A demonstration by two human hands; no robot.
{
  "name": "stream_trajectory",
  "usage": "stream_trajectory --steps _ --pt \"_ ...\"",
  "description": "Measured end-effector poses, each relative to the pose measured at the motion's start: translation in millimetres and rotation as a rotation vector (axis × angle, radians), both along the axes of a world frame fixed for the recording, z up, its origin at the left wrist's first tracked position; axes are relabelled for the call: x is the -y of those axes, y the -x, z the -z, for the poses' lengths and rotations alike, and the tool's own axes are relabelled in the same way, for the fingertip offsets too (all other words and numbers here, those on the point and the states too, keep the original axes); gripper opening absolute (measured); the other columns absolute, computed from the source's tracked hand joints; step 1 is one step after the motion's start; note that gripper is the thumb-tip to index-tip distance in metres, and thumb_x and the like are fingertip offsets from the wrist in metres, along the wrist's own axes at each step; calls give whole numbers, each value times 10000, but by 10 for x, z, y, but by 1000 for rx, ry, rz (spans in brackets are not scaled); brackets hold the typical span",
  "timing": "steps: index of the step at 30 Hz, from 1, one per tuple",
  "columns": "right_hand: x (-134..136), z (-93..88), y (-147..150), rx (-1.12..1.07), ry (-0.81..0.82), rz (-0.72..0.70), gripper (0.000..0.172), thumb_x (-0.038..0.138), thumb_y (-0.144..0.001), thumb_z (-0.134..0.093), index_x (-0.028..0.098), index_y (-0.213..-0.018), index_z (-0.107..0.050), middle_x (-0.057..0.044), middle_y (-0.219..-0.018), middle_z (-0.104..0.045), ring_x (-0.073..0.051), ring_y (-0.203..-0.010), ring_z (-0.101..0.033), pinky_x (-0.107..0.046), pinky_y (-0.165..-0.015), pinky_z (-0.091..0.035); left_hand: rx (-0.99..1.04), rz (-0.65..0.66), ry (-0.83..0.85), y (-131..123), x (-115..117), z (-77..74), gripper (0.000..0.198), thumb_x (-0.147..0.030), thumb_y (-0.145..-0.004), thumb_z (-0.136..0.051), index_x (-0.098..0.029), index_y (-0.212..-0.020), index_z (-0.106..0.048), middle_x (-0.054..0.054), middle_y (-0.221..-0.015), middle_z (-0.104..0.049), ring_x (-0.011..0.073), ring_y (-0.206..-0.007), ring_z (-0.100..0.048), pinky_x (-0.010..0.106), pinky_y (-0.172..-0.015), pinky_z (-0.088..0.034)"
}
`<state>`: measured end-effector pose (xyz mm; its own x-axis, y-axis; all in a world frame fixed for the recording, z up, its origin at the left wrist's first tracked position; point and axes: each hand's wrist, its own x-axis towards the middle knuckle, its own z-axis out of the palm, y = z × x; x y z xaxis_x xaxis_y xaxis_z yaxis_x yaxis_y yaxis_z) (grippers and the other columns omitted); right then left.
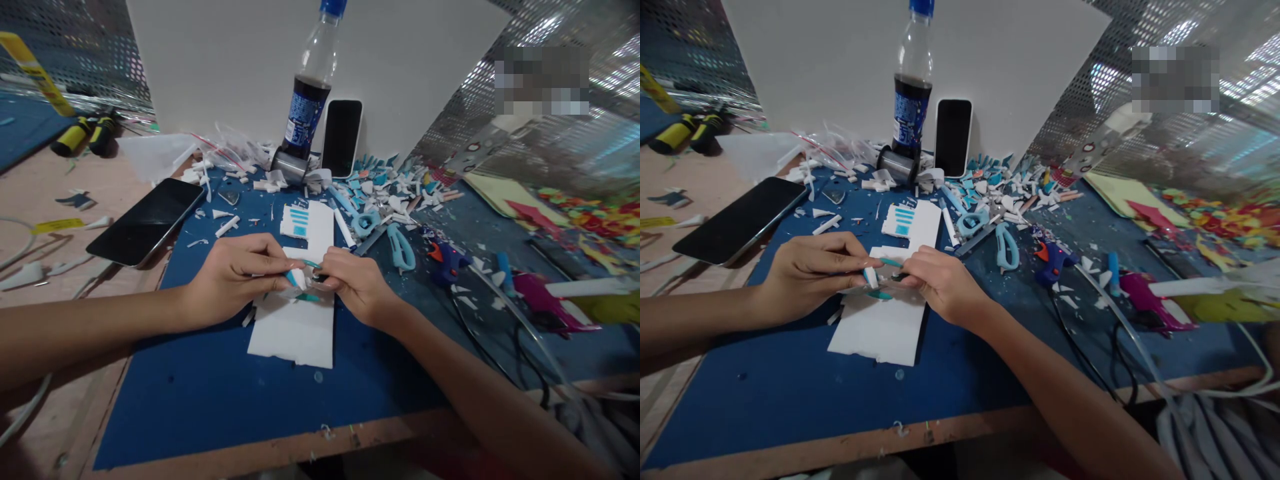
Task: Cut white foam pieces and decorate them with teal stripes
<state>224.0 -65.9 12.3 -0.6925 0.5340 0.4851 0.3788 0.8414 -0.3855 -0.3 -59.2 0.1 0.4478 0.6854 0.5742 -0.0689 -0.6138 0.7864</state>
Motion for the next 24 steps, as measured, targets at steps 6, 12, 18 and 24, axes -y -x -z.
stream_trajectory --steps 6,12,18,24 --pt "14 26 21 -35 19 8 354 335 -1014 -284 188 -731 -438 7 -618 -395 -129 -585 -352 -267 -553 -316 -21 -18 -20 -6 9 -7 298 -147 -813 -681 -326 -1047 -723 51 -782 -696 152 -689 -647 227 -567 -540" --pt "14 35 29 -53 -3 43 396 391 -1009 -263 180 -746 -470 0 -627 -418 -129 -587 -374 -260 -553 -327 -69 -108 -88 -10 15 -5 301 -126 -800 -679 -308 -1034 -732 46 -810 -711 146 -701 -658 214 -591 -550" --pt "0 34 3 -10 -31 84 364 366 -1008 -284 172 -804 -516 -27 -666 -503 -141 -619 -429 -258 -568 -343 -92 -180 -72 -20 1 10 263 -106 -769 -698 -250 -982 -754 56 -850 -756 175 -731 -702 237 -608 -592" --pt "0 6 -14 29 -42 99 424 396 -1010 -242 174 -770 -513 -26 -643 -496 -139 -604 -424 -258 -561 -343 -77 -155 -4 -13 -2 -12 204 -140 -769 -711 -247 -934 -766 48 -827 -763 180 -712 -708 240 -596 -603"
